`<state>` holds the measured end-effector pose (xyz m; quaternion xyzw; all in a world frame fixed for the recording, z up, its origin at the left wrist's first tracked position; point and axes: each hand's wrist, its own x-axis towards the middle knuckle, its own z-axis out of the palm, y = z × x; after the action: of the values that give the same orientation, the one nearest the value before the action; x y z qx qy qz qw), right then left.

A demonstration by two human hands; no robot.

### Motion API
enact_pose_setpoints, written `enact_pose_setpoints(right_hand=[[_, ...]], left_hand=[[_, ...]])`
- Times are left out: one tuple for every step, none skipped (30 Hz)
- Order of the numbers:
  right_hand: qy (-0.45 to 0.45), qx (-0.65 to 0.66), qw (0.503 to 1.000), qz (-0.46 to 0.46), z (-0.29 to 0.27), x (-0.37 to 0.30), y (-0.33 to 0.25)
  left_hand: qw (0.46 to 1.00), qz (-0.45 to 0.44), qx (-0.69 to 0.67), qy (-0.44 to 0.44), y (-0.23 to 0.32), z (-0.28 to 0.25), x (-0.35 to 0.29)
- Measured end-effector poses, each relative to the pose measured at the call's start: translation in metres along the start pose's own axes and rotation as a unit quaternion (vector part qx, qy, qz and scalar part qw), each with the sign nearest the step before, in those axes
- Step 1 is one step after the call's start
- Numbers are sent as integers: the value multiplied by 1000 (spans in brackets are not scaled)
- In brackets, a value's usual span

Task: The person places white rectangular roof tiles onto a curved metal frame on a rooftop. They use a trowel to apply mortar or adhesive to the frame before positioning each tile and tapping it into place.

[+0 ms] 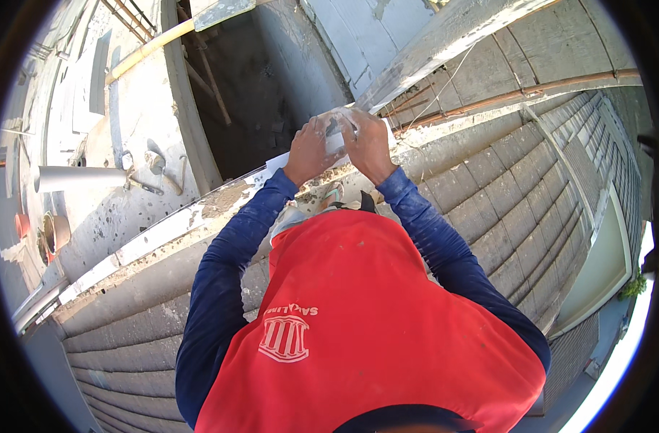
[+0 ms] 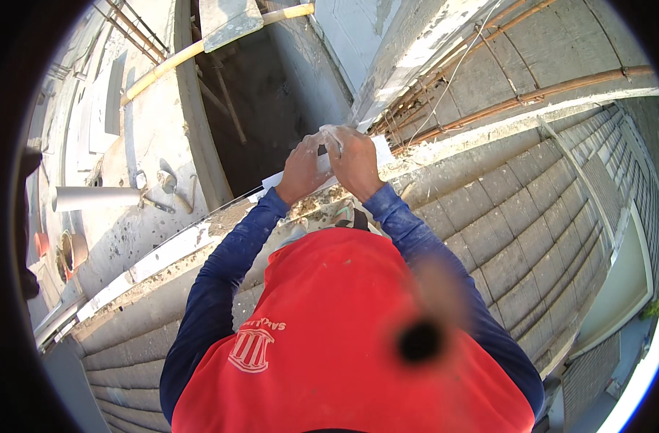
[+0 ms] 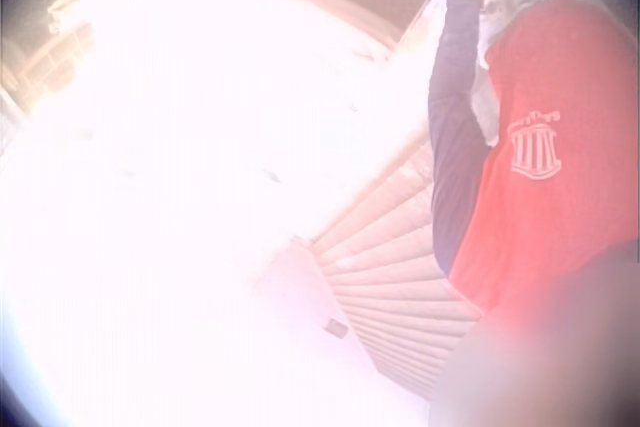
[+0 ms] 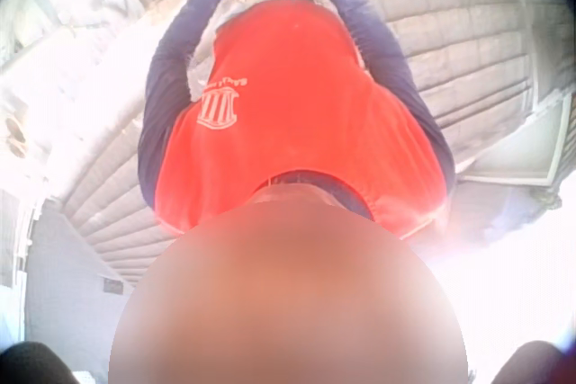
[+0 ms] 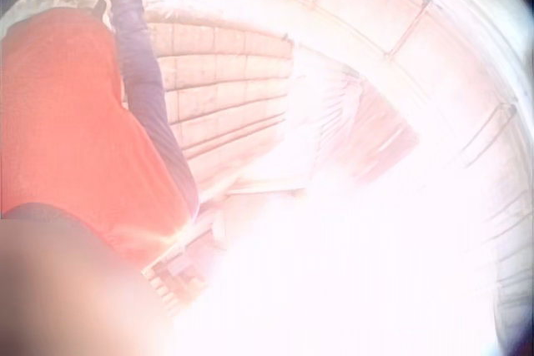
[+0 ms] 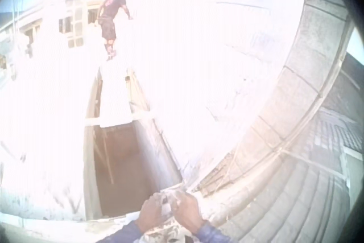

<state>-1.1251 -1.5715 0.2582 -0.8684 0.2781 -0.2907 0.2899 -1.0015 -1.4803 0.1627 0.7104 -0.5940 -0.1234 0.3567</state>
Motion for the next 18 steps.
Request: enact_pose_setpoints(right_hand=[[5,-34,999,-17,-1,-1,1],[2,-29,999,-34,-1,-1,2],[3,-25,998,-49,0,1,4],[4,-19,997,-73,0,1,5],[5,-19,997,-70,1,2,6],[0,-17,998,-54,0,3,6],[-7,-13,999,-47,0,3,5],[-21,-11,999,-25,-2,2,4],[-12,-10,999,-36,-5,1,2],[13,16,999,-49,-8,-1,0],[29,36,998,-46,-12,-4,-1],[35,56,997,-41,-16,-7,-2],[71,66,995,-29,-21,-9,1],[96,76,992,-15,-29,-14,7],[119,87,989,-2,-36,-20,15],[174,45,984,12,-41,-19,27],[173,55,980,83,-44,-16,42],[172,70,971,153,-45,-14,58]], left_hand=[[999,6,-34,12,-1,5,11],[996,41,-81,18,-3,8,23],[988,78,-132,23,-7,9,37],[976,114,-182,26,-9,8,46],[976,100,-195,15,-12,7,53],[963,72,-258,-6,-12,5,58],[946,42,-319,-26,-12,3,61],[925,9,-377,-46,-12,2,65],[910,-5,-412,-45,-12,0,68],[927,6,-373,-23,-11,0,72],[967,89,-238,5,-14,-4,78],[981,163,-102,39,-16,-5,83],[980,97,-173,29,-17,-3,91],[968,21,-247,25,-19,0,99],[947,-65,-315,20,-21,2,106],[931,-68,-357,15,-24,4,115],[915,-79,-396,7,-26,6,125],[897,-90,-433,-3,-29,9,134]])
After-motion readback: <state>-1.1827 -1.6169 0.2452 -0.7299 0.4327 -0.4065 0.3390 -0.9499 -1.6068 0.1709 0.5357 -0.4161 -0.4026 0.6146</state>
